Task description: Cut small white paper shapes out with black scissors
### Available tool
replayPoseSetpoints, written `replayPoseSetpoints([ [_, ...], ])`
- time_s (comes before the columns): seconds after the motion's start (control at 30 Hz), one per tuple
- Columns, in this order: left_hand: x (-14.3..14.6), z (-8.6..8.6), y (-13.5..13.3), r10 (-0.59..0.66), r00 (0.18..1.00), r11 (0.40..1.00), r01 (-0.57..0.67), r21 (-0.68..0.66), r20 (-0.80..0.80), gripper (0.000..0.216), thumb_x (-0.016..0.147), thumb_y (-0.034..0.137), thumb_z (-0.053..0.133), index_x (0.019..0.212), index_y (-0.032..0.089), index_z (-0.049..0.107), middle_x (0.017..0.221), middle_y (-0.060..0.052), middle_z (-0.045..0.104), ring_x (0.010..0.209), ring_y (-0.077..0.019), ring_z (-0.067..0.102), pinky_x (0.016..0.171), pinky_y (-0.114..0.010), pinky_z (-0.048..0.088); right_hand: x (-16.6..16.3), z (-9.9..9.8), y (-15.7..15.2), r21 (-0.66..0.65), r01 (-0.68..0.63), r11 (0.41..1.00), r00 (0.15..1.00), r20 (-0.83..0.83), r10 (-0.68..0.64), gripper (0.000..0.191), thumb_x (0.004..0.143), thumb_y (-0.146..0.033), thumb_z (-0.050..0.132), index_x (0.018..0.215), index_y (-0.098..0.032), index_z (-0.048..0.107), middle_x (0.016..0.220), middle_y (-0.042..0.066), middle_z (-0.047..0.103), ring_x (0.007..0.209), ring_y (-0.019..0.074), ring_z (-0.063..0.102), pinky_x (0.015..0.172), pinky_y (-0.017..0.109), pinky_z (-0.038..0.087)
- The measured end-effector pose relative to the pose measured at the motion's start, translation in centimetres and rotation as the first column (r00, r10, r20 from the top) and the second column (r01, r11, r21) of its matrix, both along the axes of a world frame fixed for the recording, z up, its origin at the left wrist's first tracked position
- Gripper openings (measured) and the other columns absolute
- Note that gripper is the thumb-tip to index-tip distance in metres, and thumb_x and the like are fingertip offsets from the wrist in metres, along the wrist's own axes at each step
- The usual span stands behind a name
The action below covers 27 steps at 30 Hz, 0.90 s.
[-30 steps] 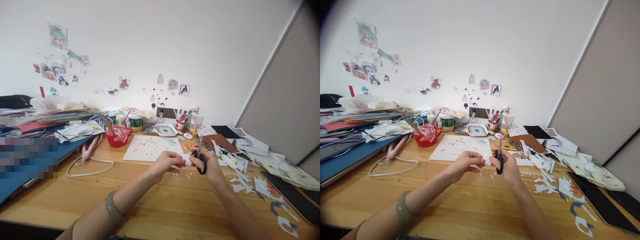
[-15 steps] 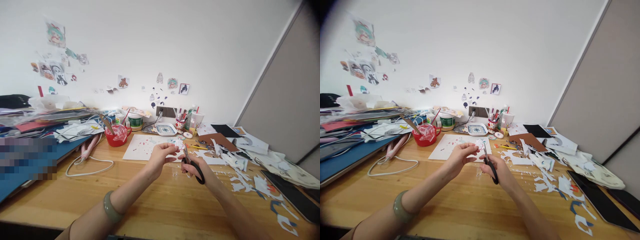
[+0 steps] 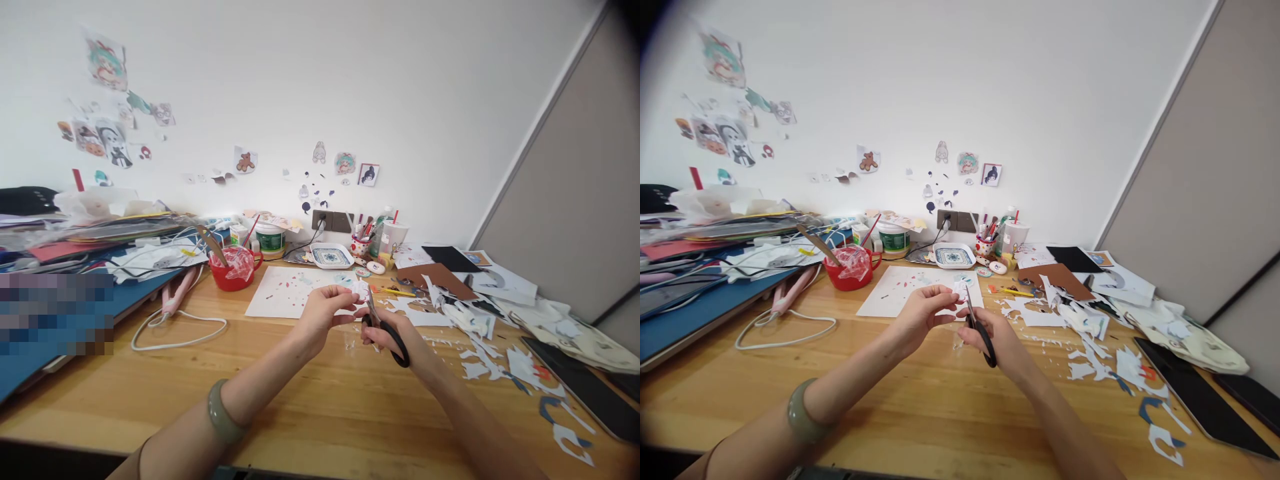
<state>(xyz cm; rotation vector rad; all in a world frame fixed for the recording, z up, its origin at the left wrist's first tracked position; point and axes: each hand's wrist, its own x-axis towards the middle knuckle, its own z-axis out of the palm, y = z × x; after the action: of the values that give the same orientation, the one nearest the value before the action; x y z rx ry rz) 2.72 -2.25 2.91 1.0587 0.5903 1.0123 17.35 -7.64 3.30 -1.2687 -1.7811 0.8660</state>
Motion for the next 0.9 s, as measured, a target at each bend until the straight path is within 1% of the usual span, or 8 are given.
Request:
replayPoseSetpoints([
  [0.13, 0.03, -0.02, -0.06, -0.018, 1.0, 1.0, 0.018, -0.001, 0.012, 0.022, 0.058, 0.029, 0.066, 0.067, 0.013, 0.055, 0.075, -0.005, 0.062, 0.067, -0.0099, 0.054, 0.061, -0.022, 0.044, -0.07, 0.16, -0.09, -0.015, 0.006, 1.0, 1.0, 0.001, -0.006, 0.022, 0.073, -0.031, 0.049, 0.089, -0.016, 0.054, 0.062, -0.001, 0.051, 0.055, 0.0113, 0.049, 0.05, 0.022, 0.038],
  [0.27, 0.03, -0.01, -0.04, -0.023, 0.999, 1.0, 0.023, -0.003, 0.024, 0.021, 0.059, 0.028, 0.066, 0.066, 0.013, 0.055, 0.076, -0.005, 0.062, 0.068, -0.0101, 0.055, 0.062, -0.022, 0.045, 0.05, 0.16, 0.0, 0.003, -0.012, 1.0, 1.0, 0.023, 0.012, 0.02, 0.074, -0.03, 0.049, 0.087, -0.016, 0.054, 0.062, -0.001, 0.052, 0.056, 0.0112, 0.049, 0.05, 0.022, 0.038],
  [0.7, 0.09, 0.1, -0.21, -0.035, 0.999, 0.999, 0.036, -0.013, 0.033, 0.021, 0.06, 0.029, 0.066, 0.065, 0.012, 0.054, 0.079, -0.007, 0.063, 0.067, -0.0105, 0.057, 0.062, -0.022, 0.043, 0.52, -0.32, 0.36, -0.012, -0.069, 0.998, 0.997, 0.025, 0.069, 0.022, 0.076, -0.035, 0.047, 0.085, -0.015, 0.051, 0.067, 0.0, 0.05, 0.061, 0.0117, 0.048, 0.051, 0.022, 0.038],
  [0.9, 0.14, 0.01, -0.18, -0.044, 0.998, 0.999, 0.044, -0.015, 0.042, 0.021, 0.06, 0.029, 0.066, 0.066, 0.012, 0.054, 0.079, -0.007, 0.063, 0.067, -0.0104, 0.057, 0.062, -0.022, 0.043, 0.45, -0.2, 0.18, -0.017, -0.059, 0.998, 0.998, 0.013, 0.059, 0.022, 0.076, -0.035, 0.047, 0.085, -0.016, 0.051, 0.066, 0.0, 0.05, 0.061, 0.0118, 0.048, 0.052, 0.022, 0.037],
])
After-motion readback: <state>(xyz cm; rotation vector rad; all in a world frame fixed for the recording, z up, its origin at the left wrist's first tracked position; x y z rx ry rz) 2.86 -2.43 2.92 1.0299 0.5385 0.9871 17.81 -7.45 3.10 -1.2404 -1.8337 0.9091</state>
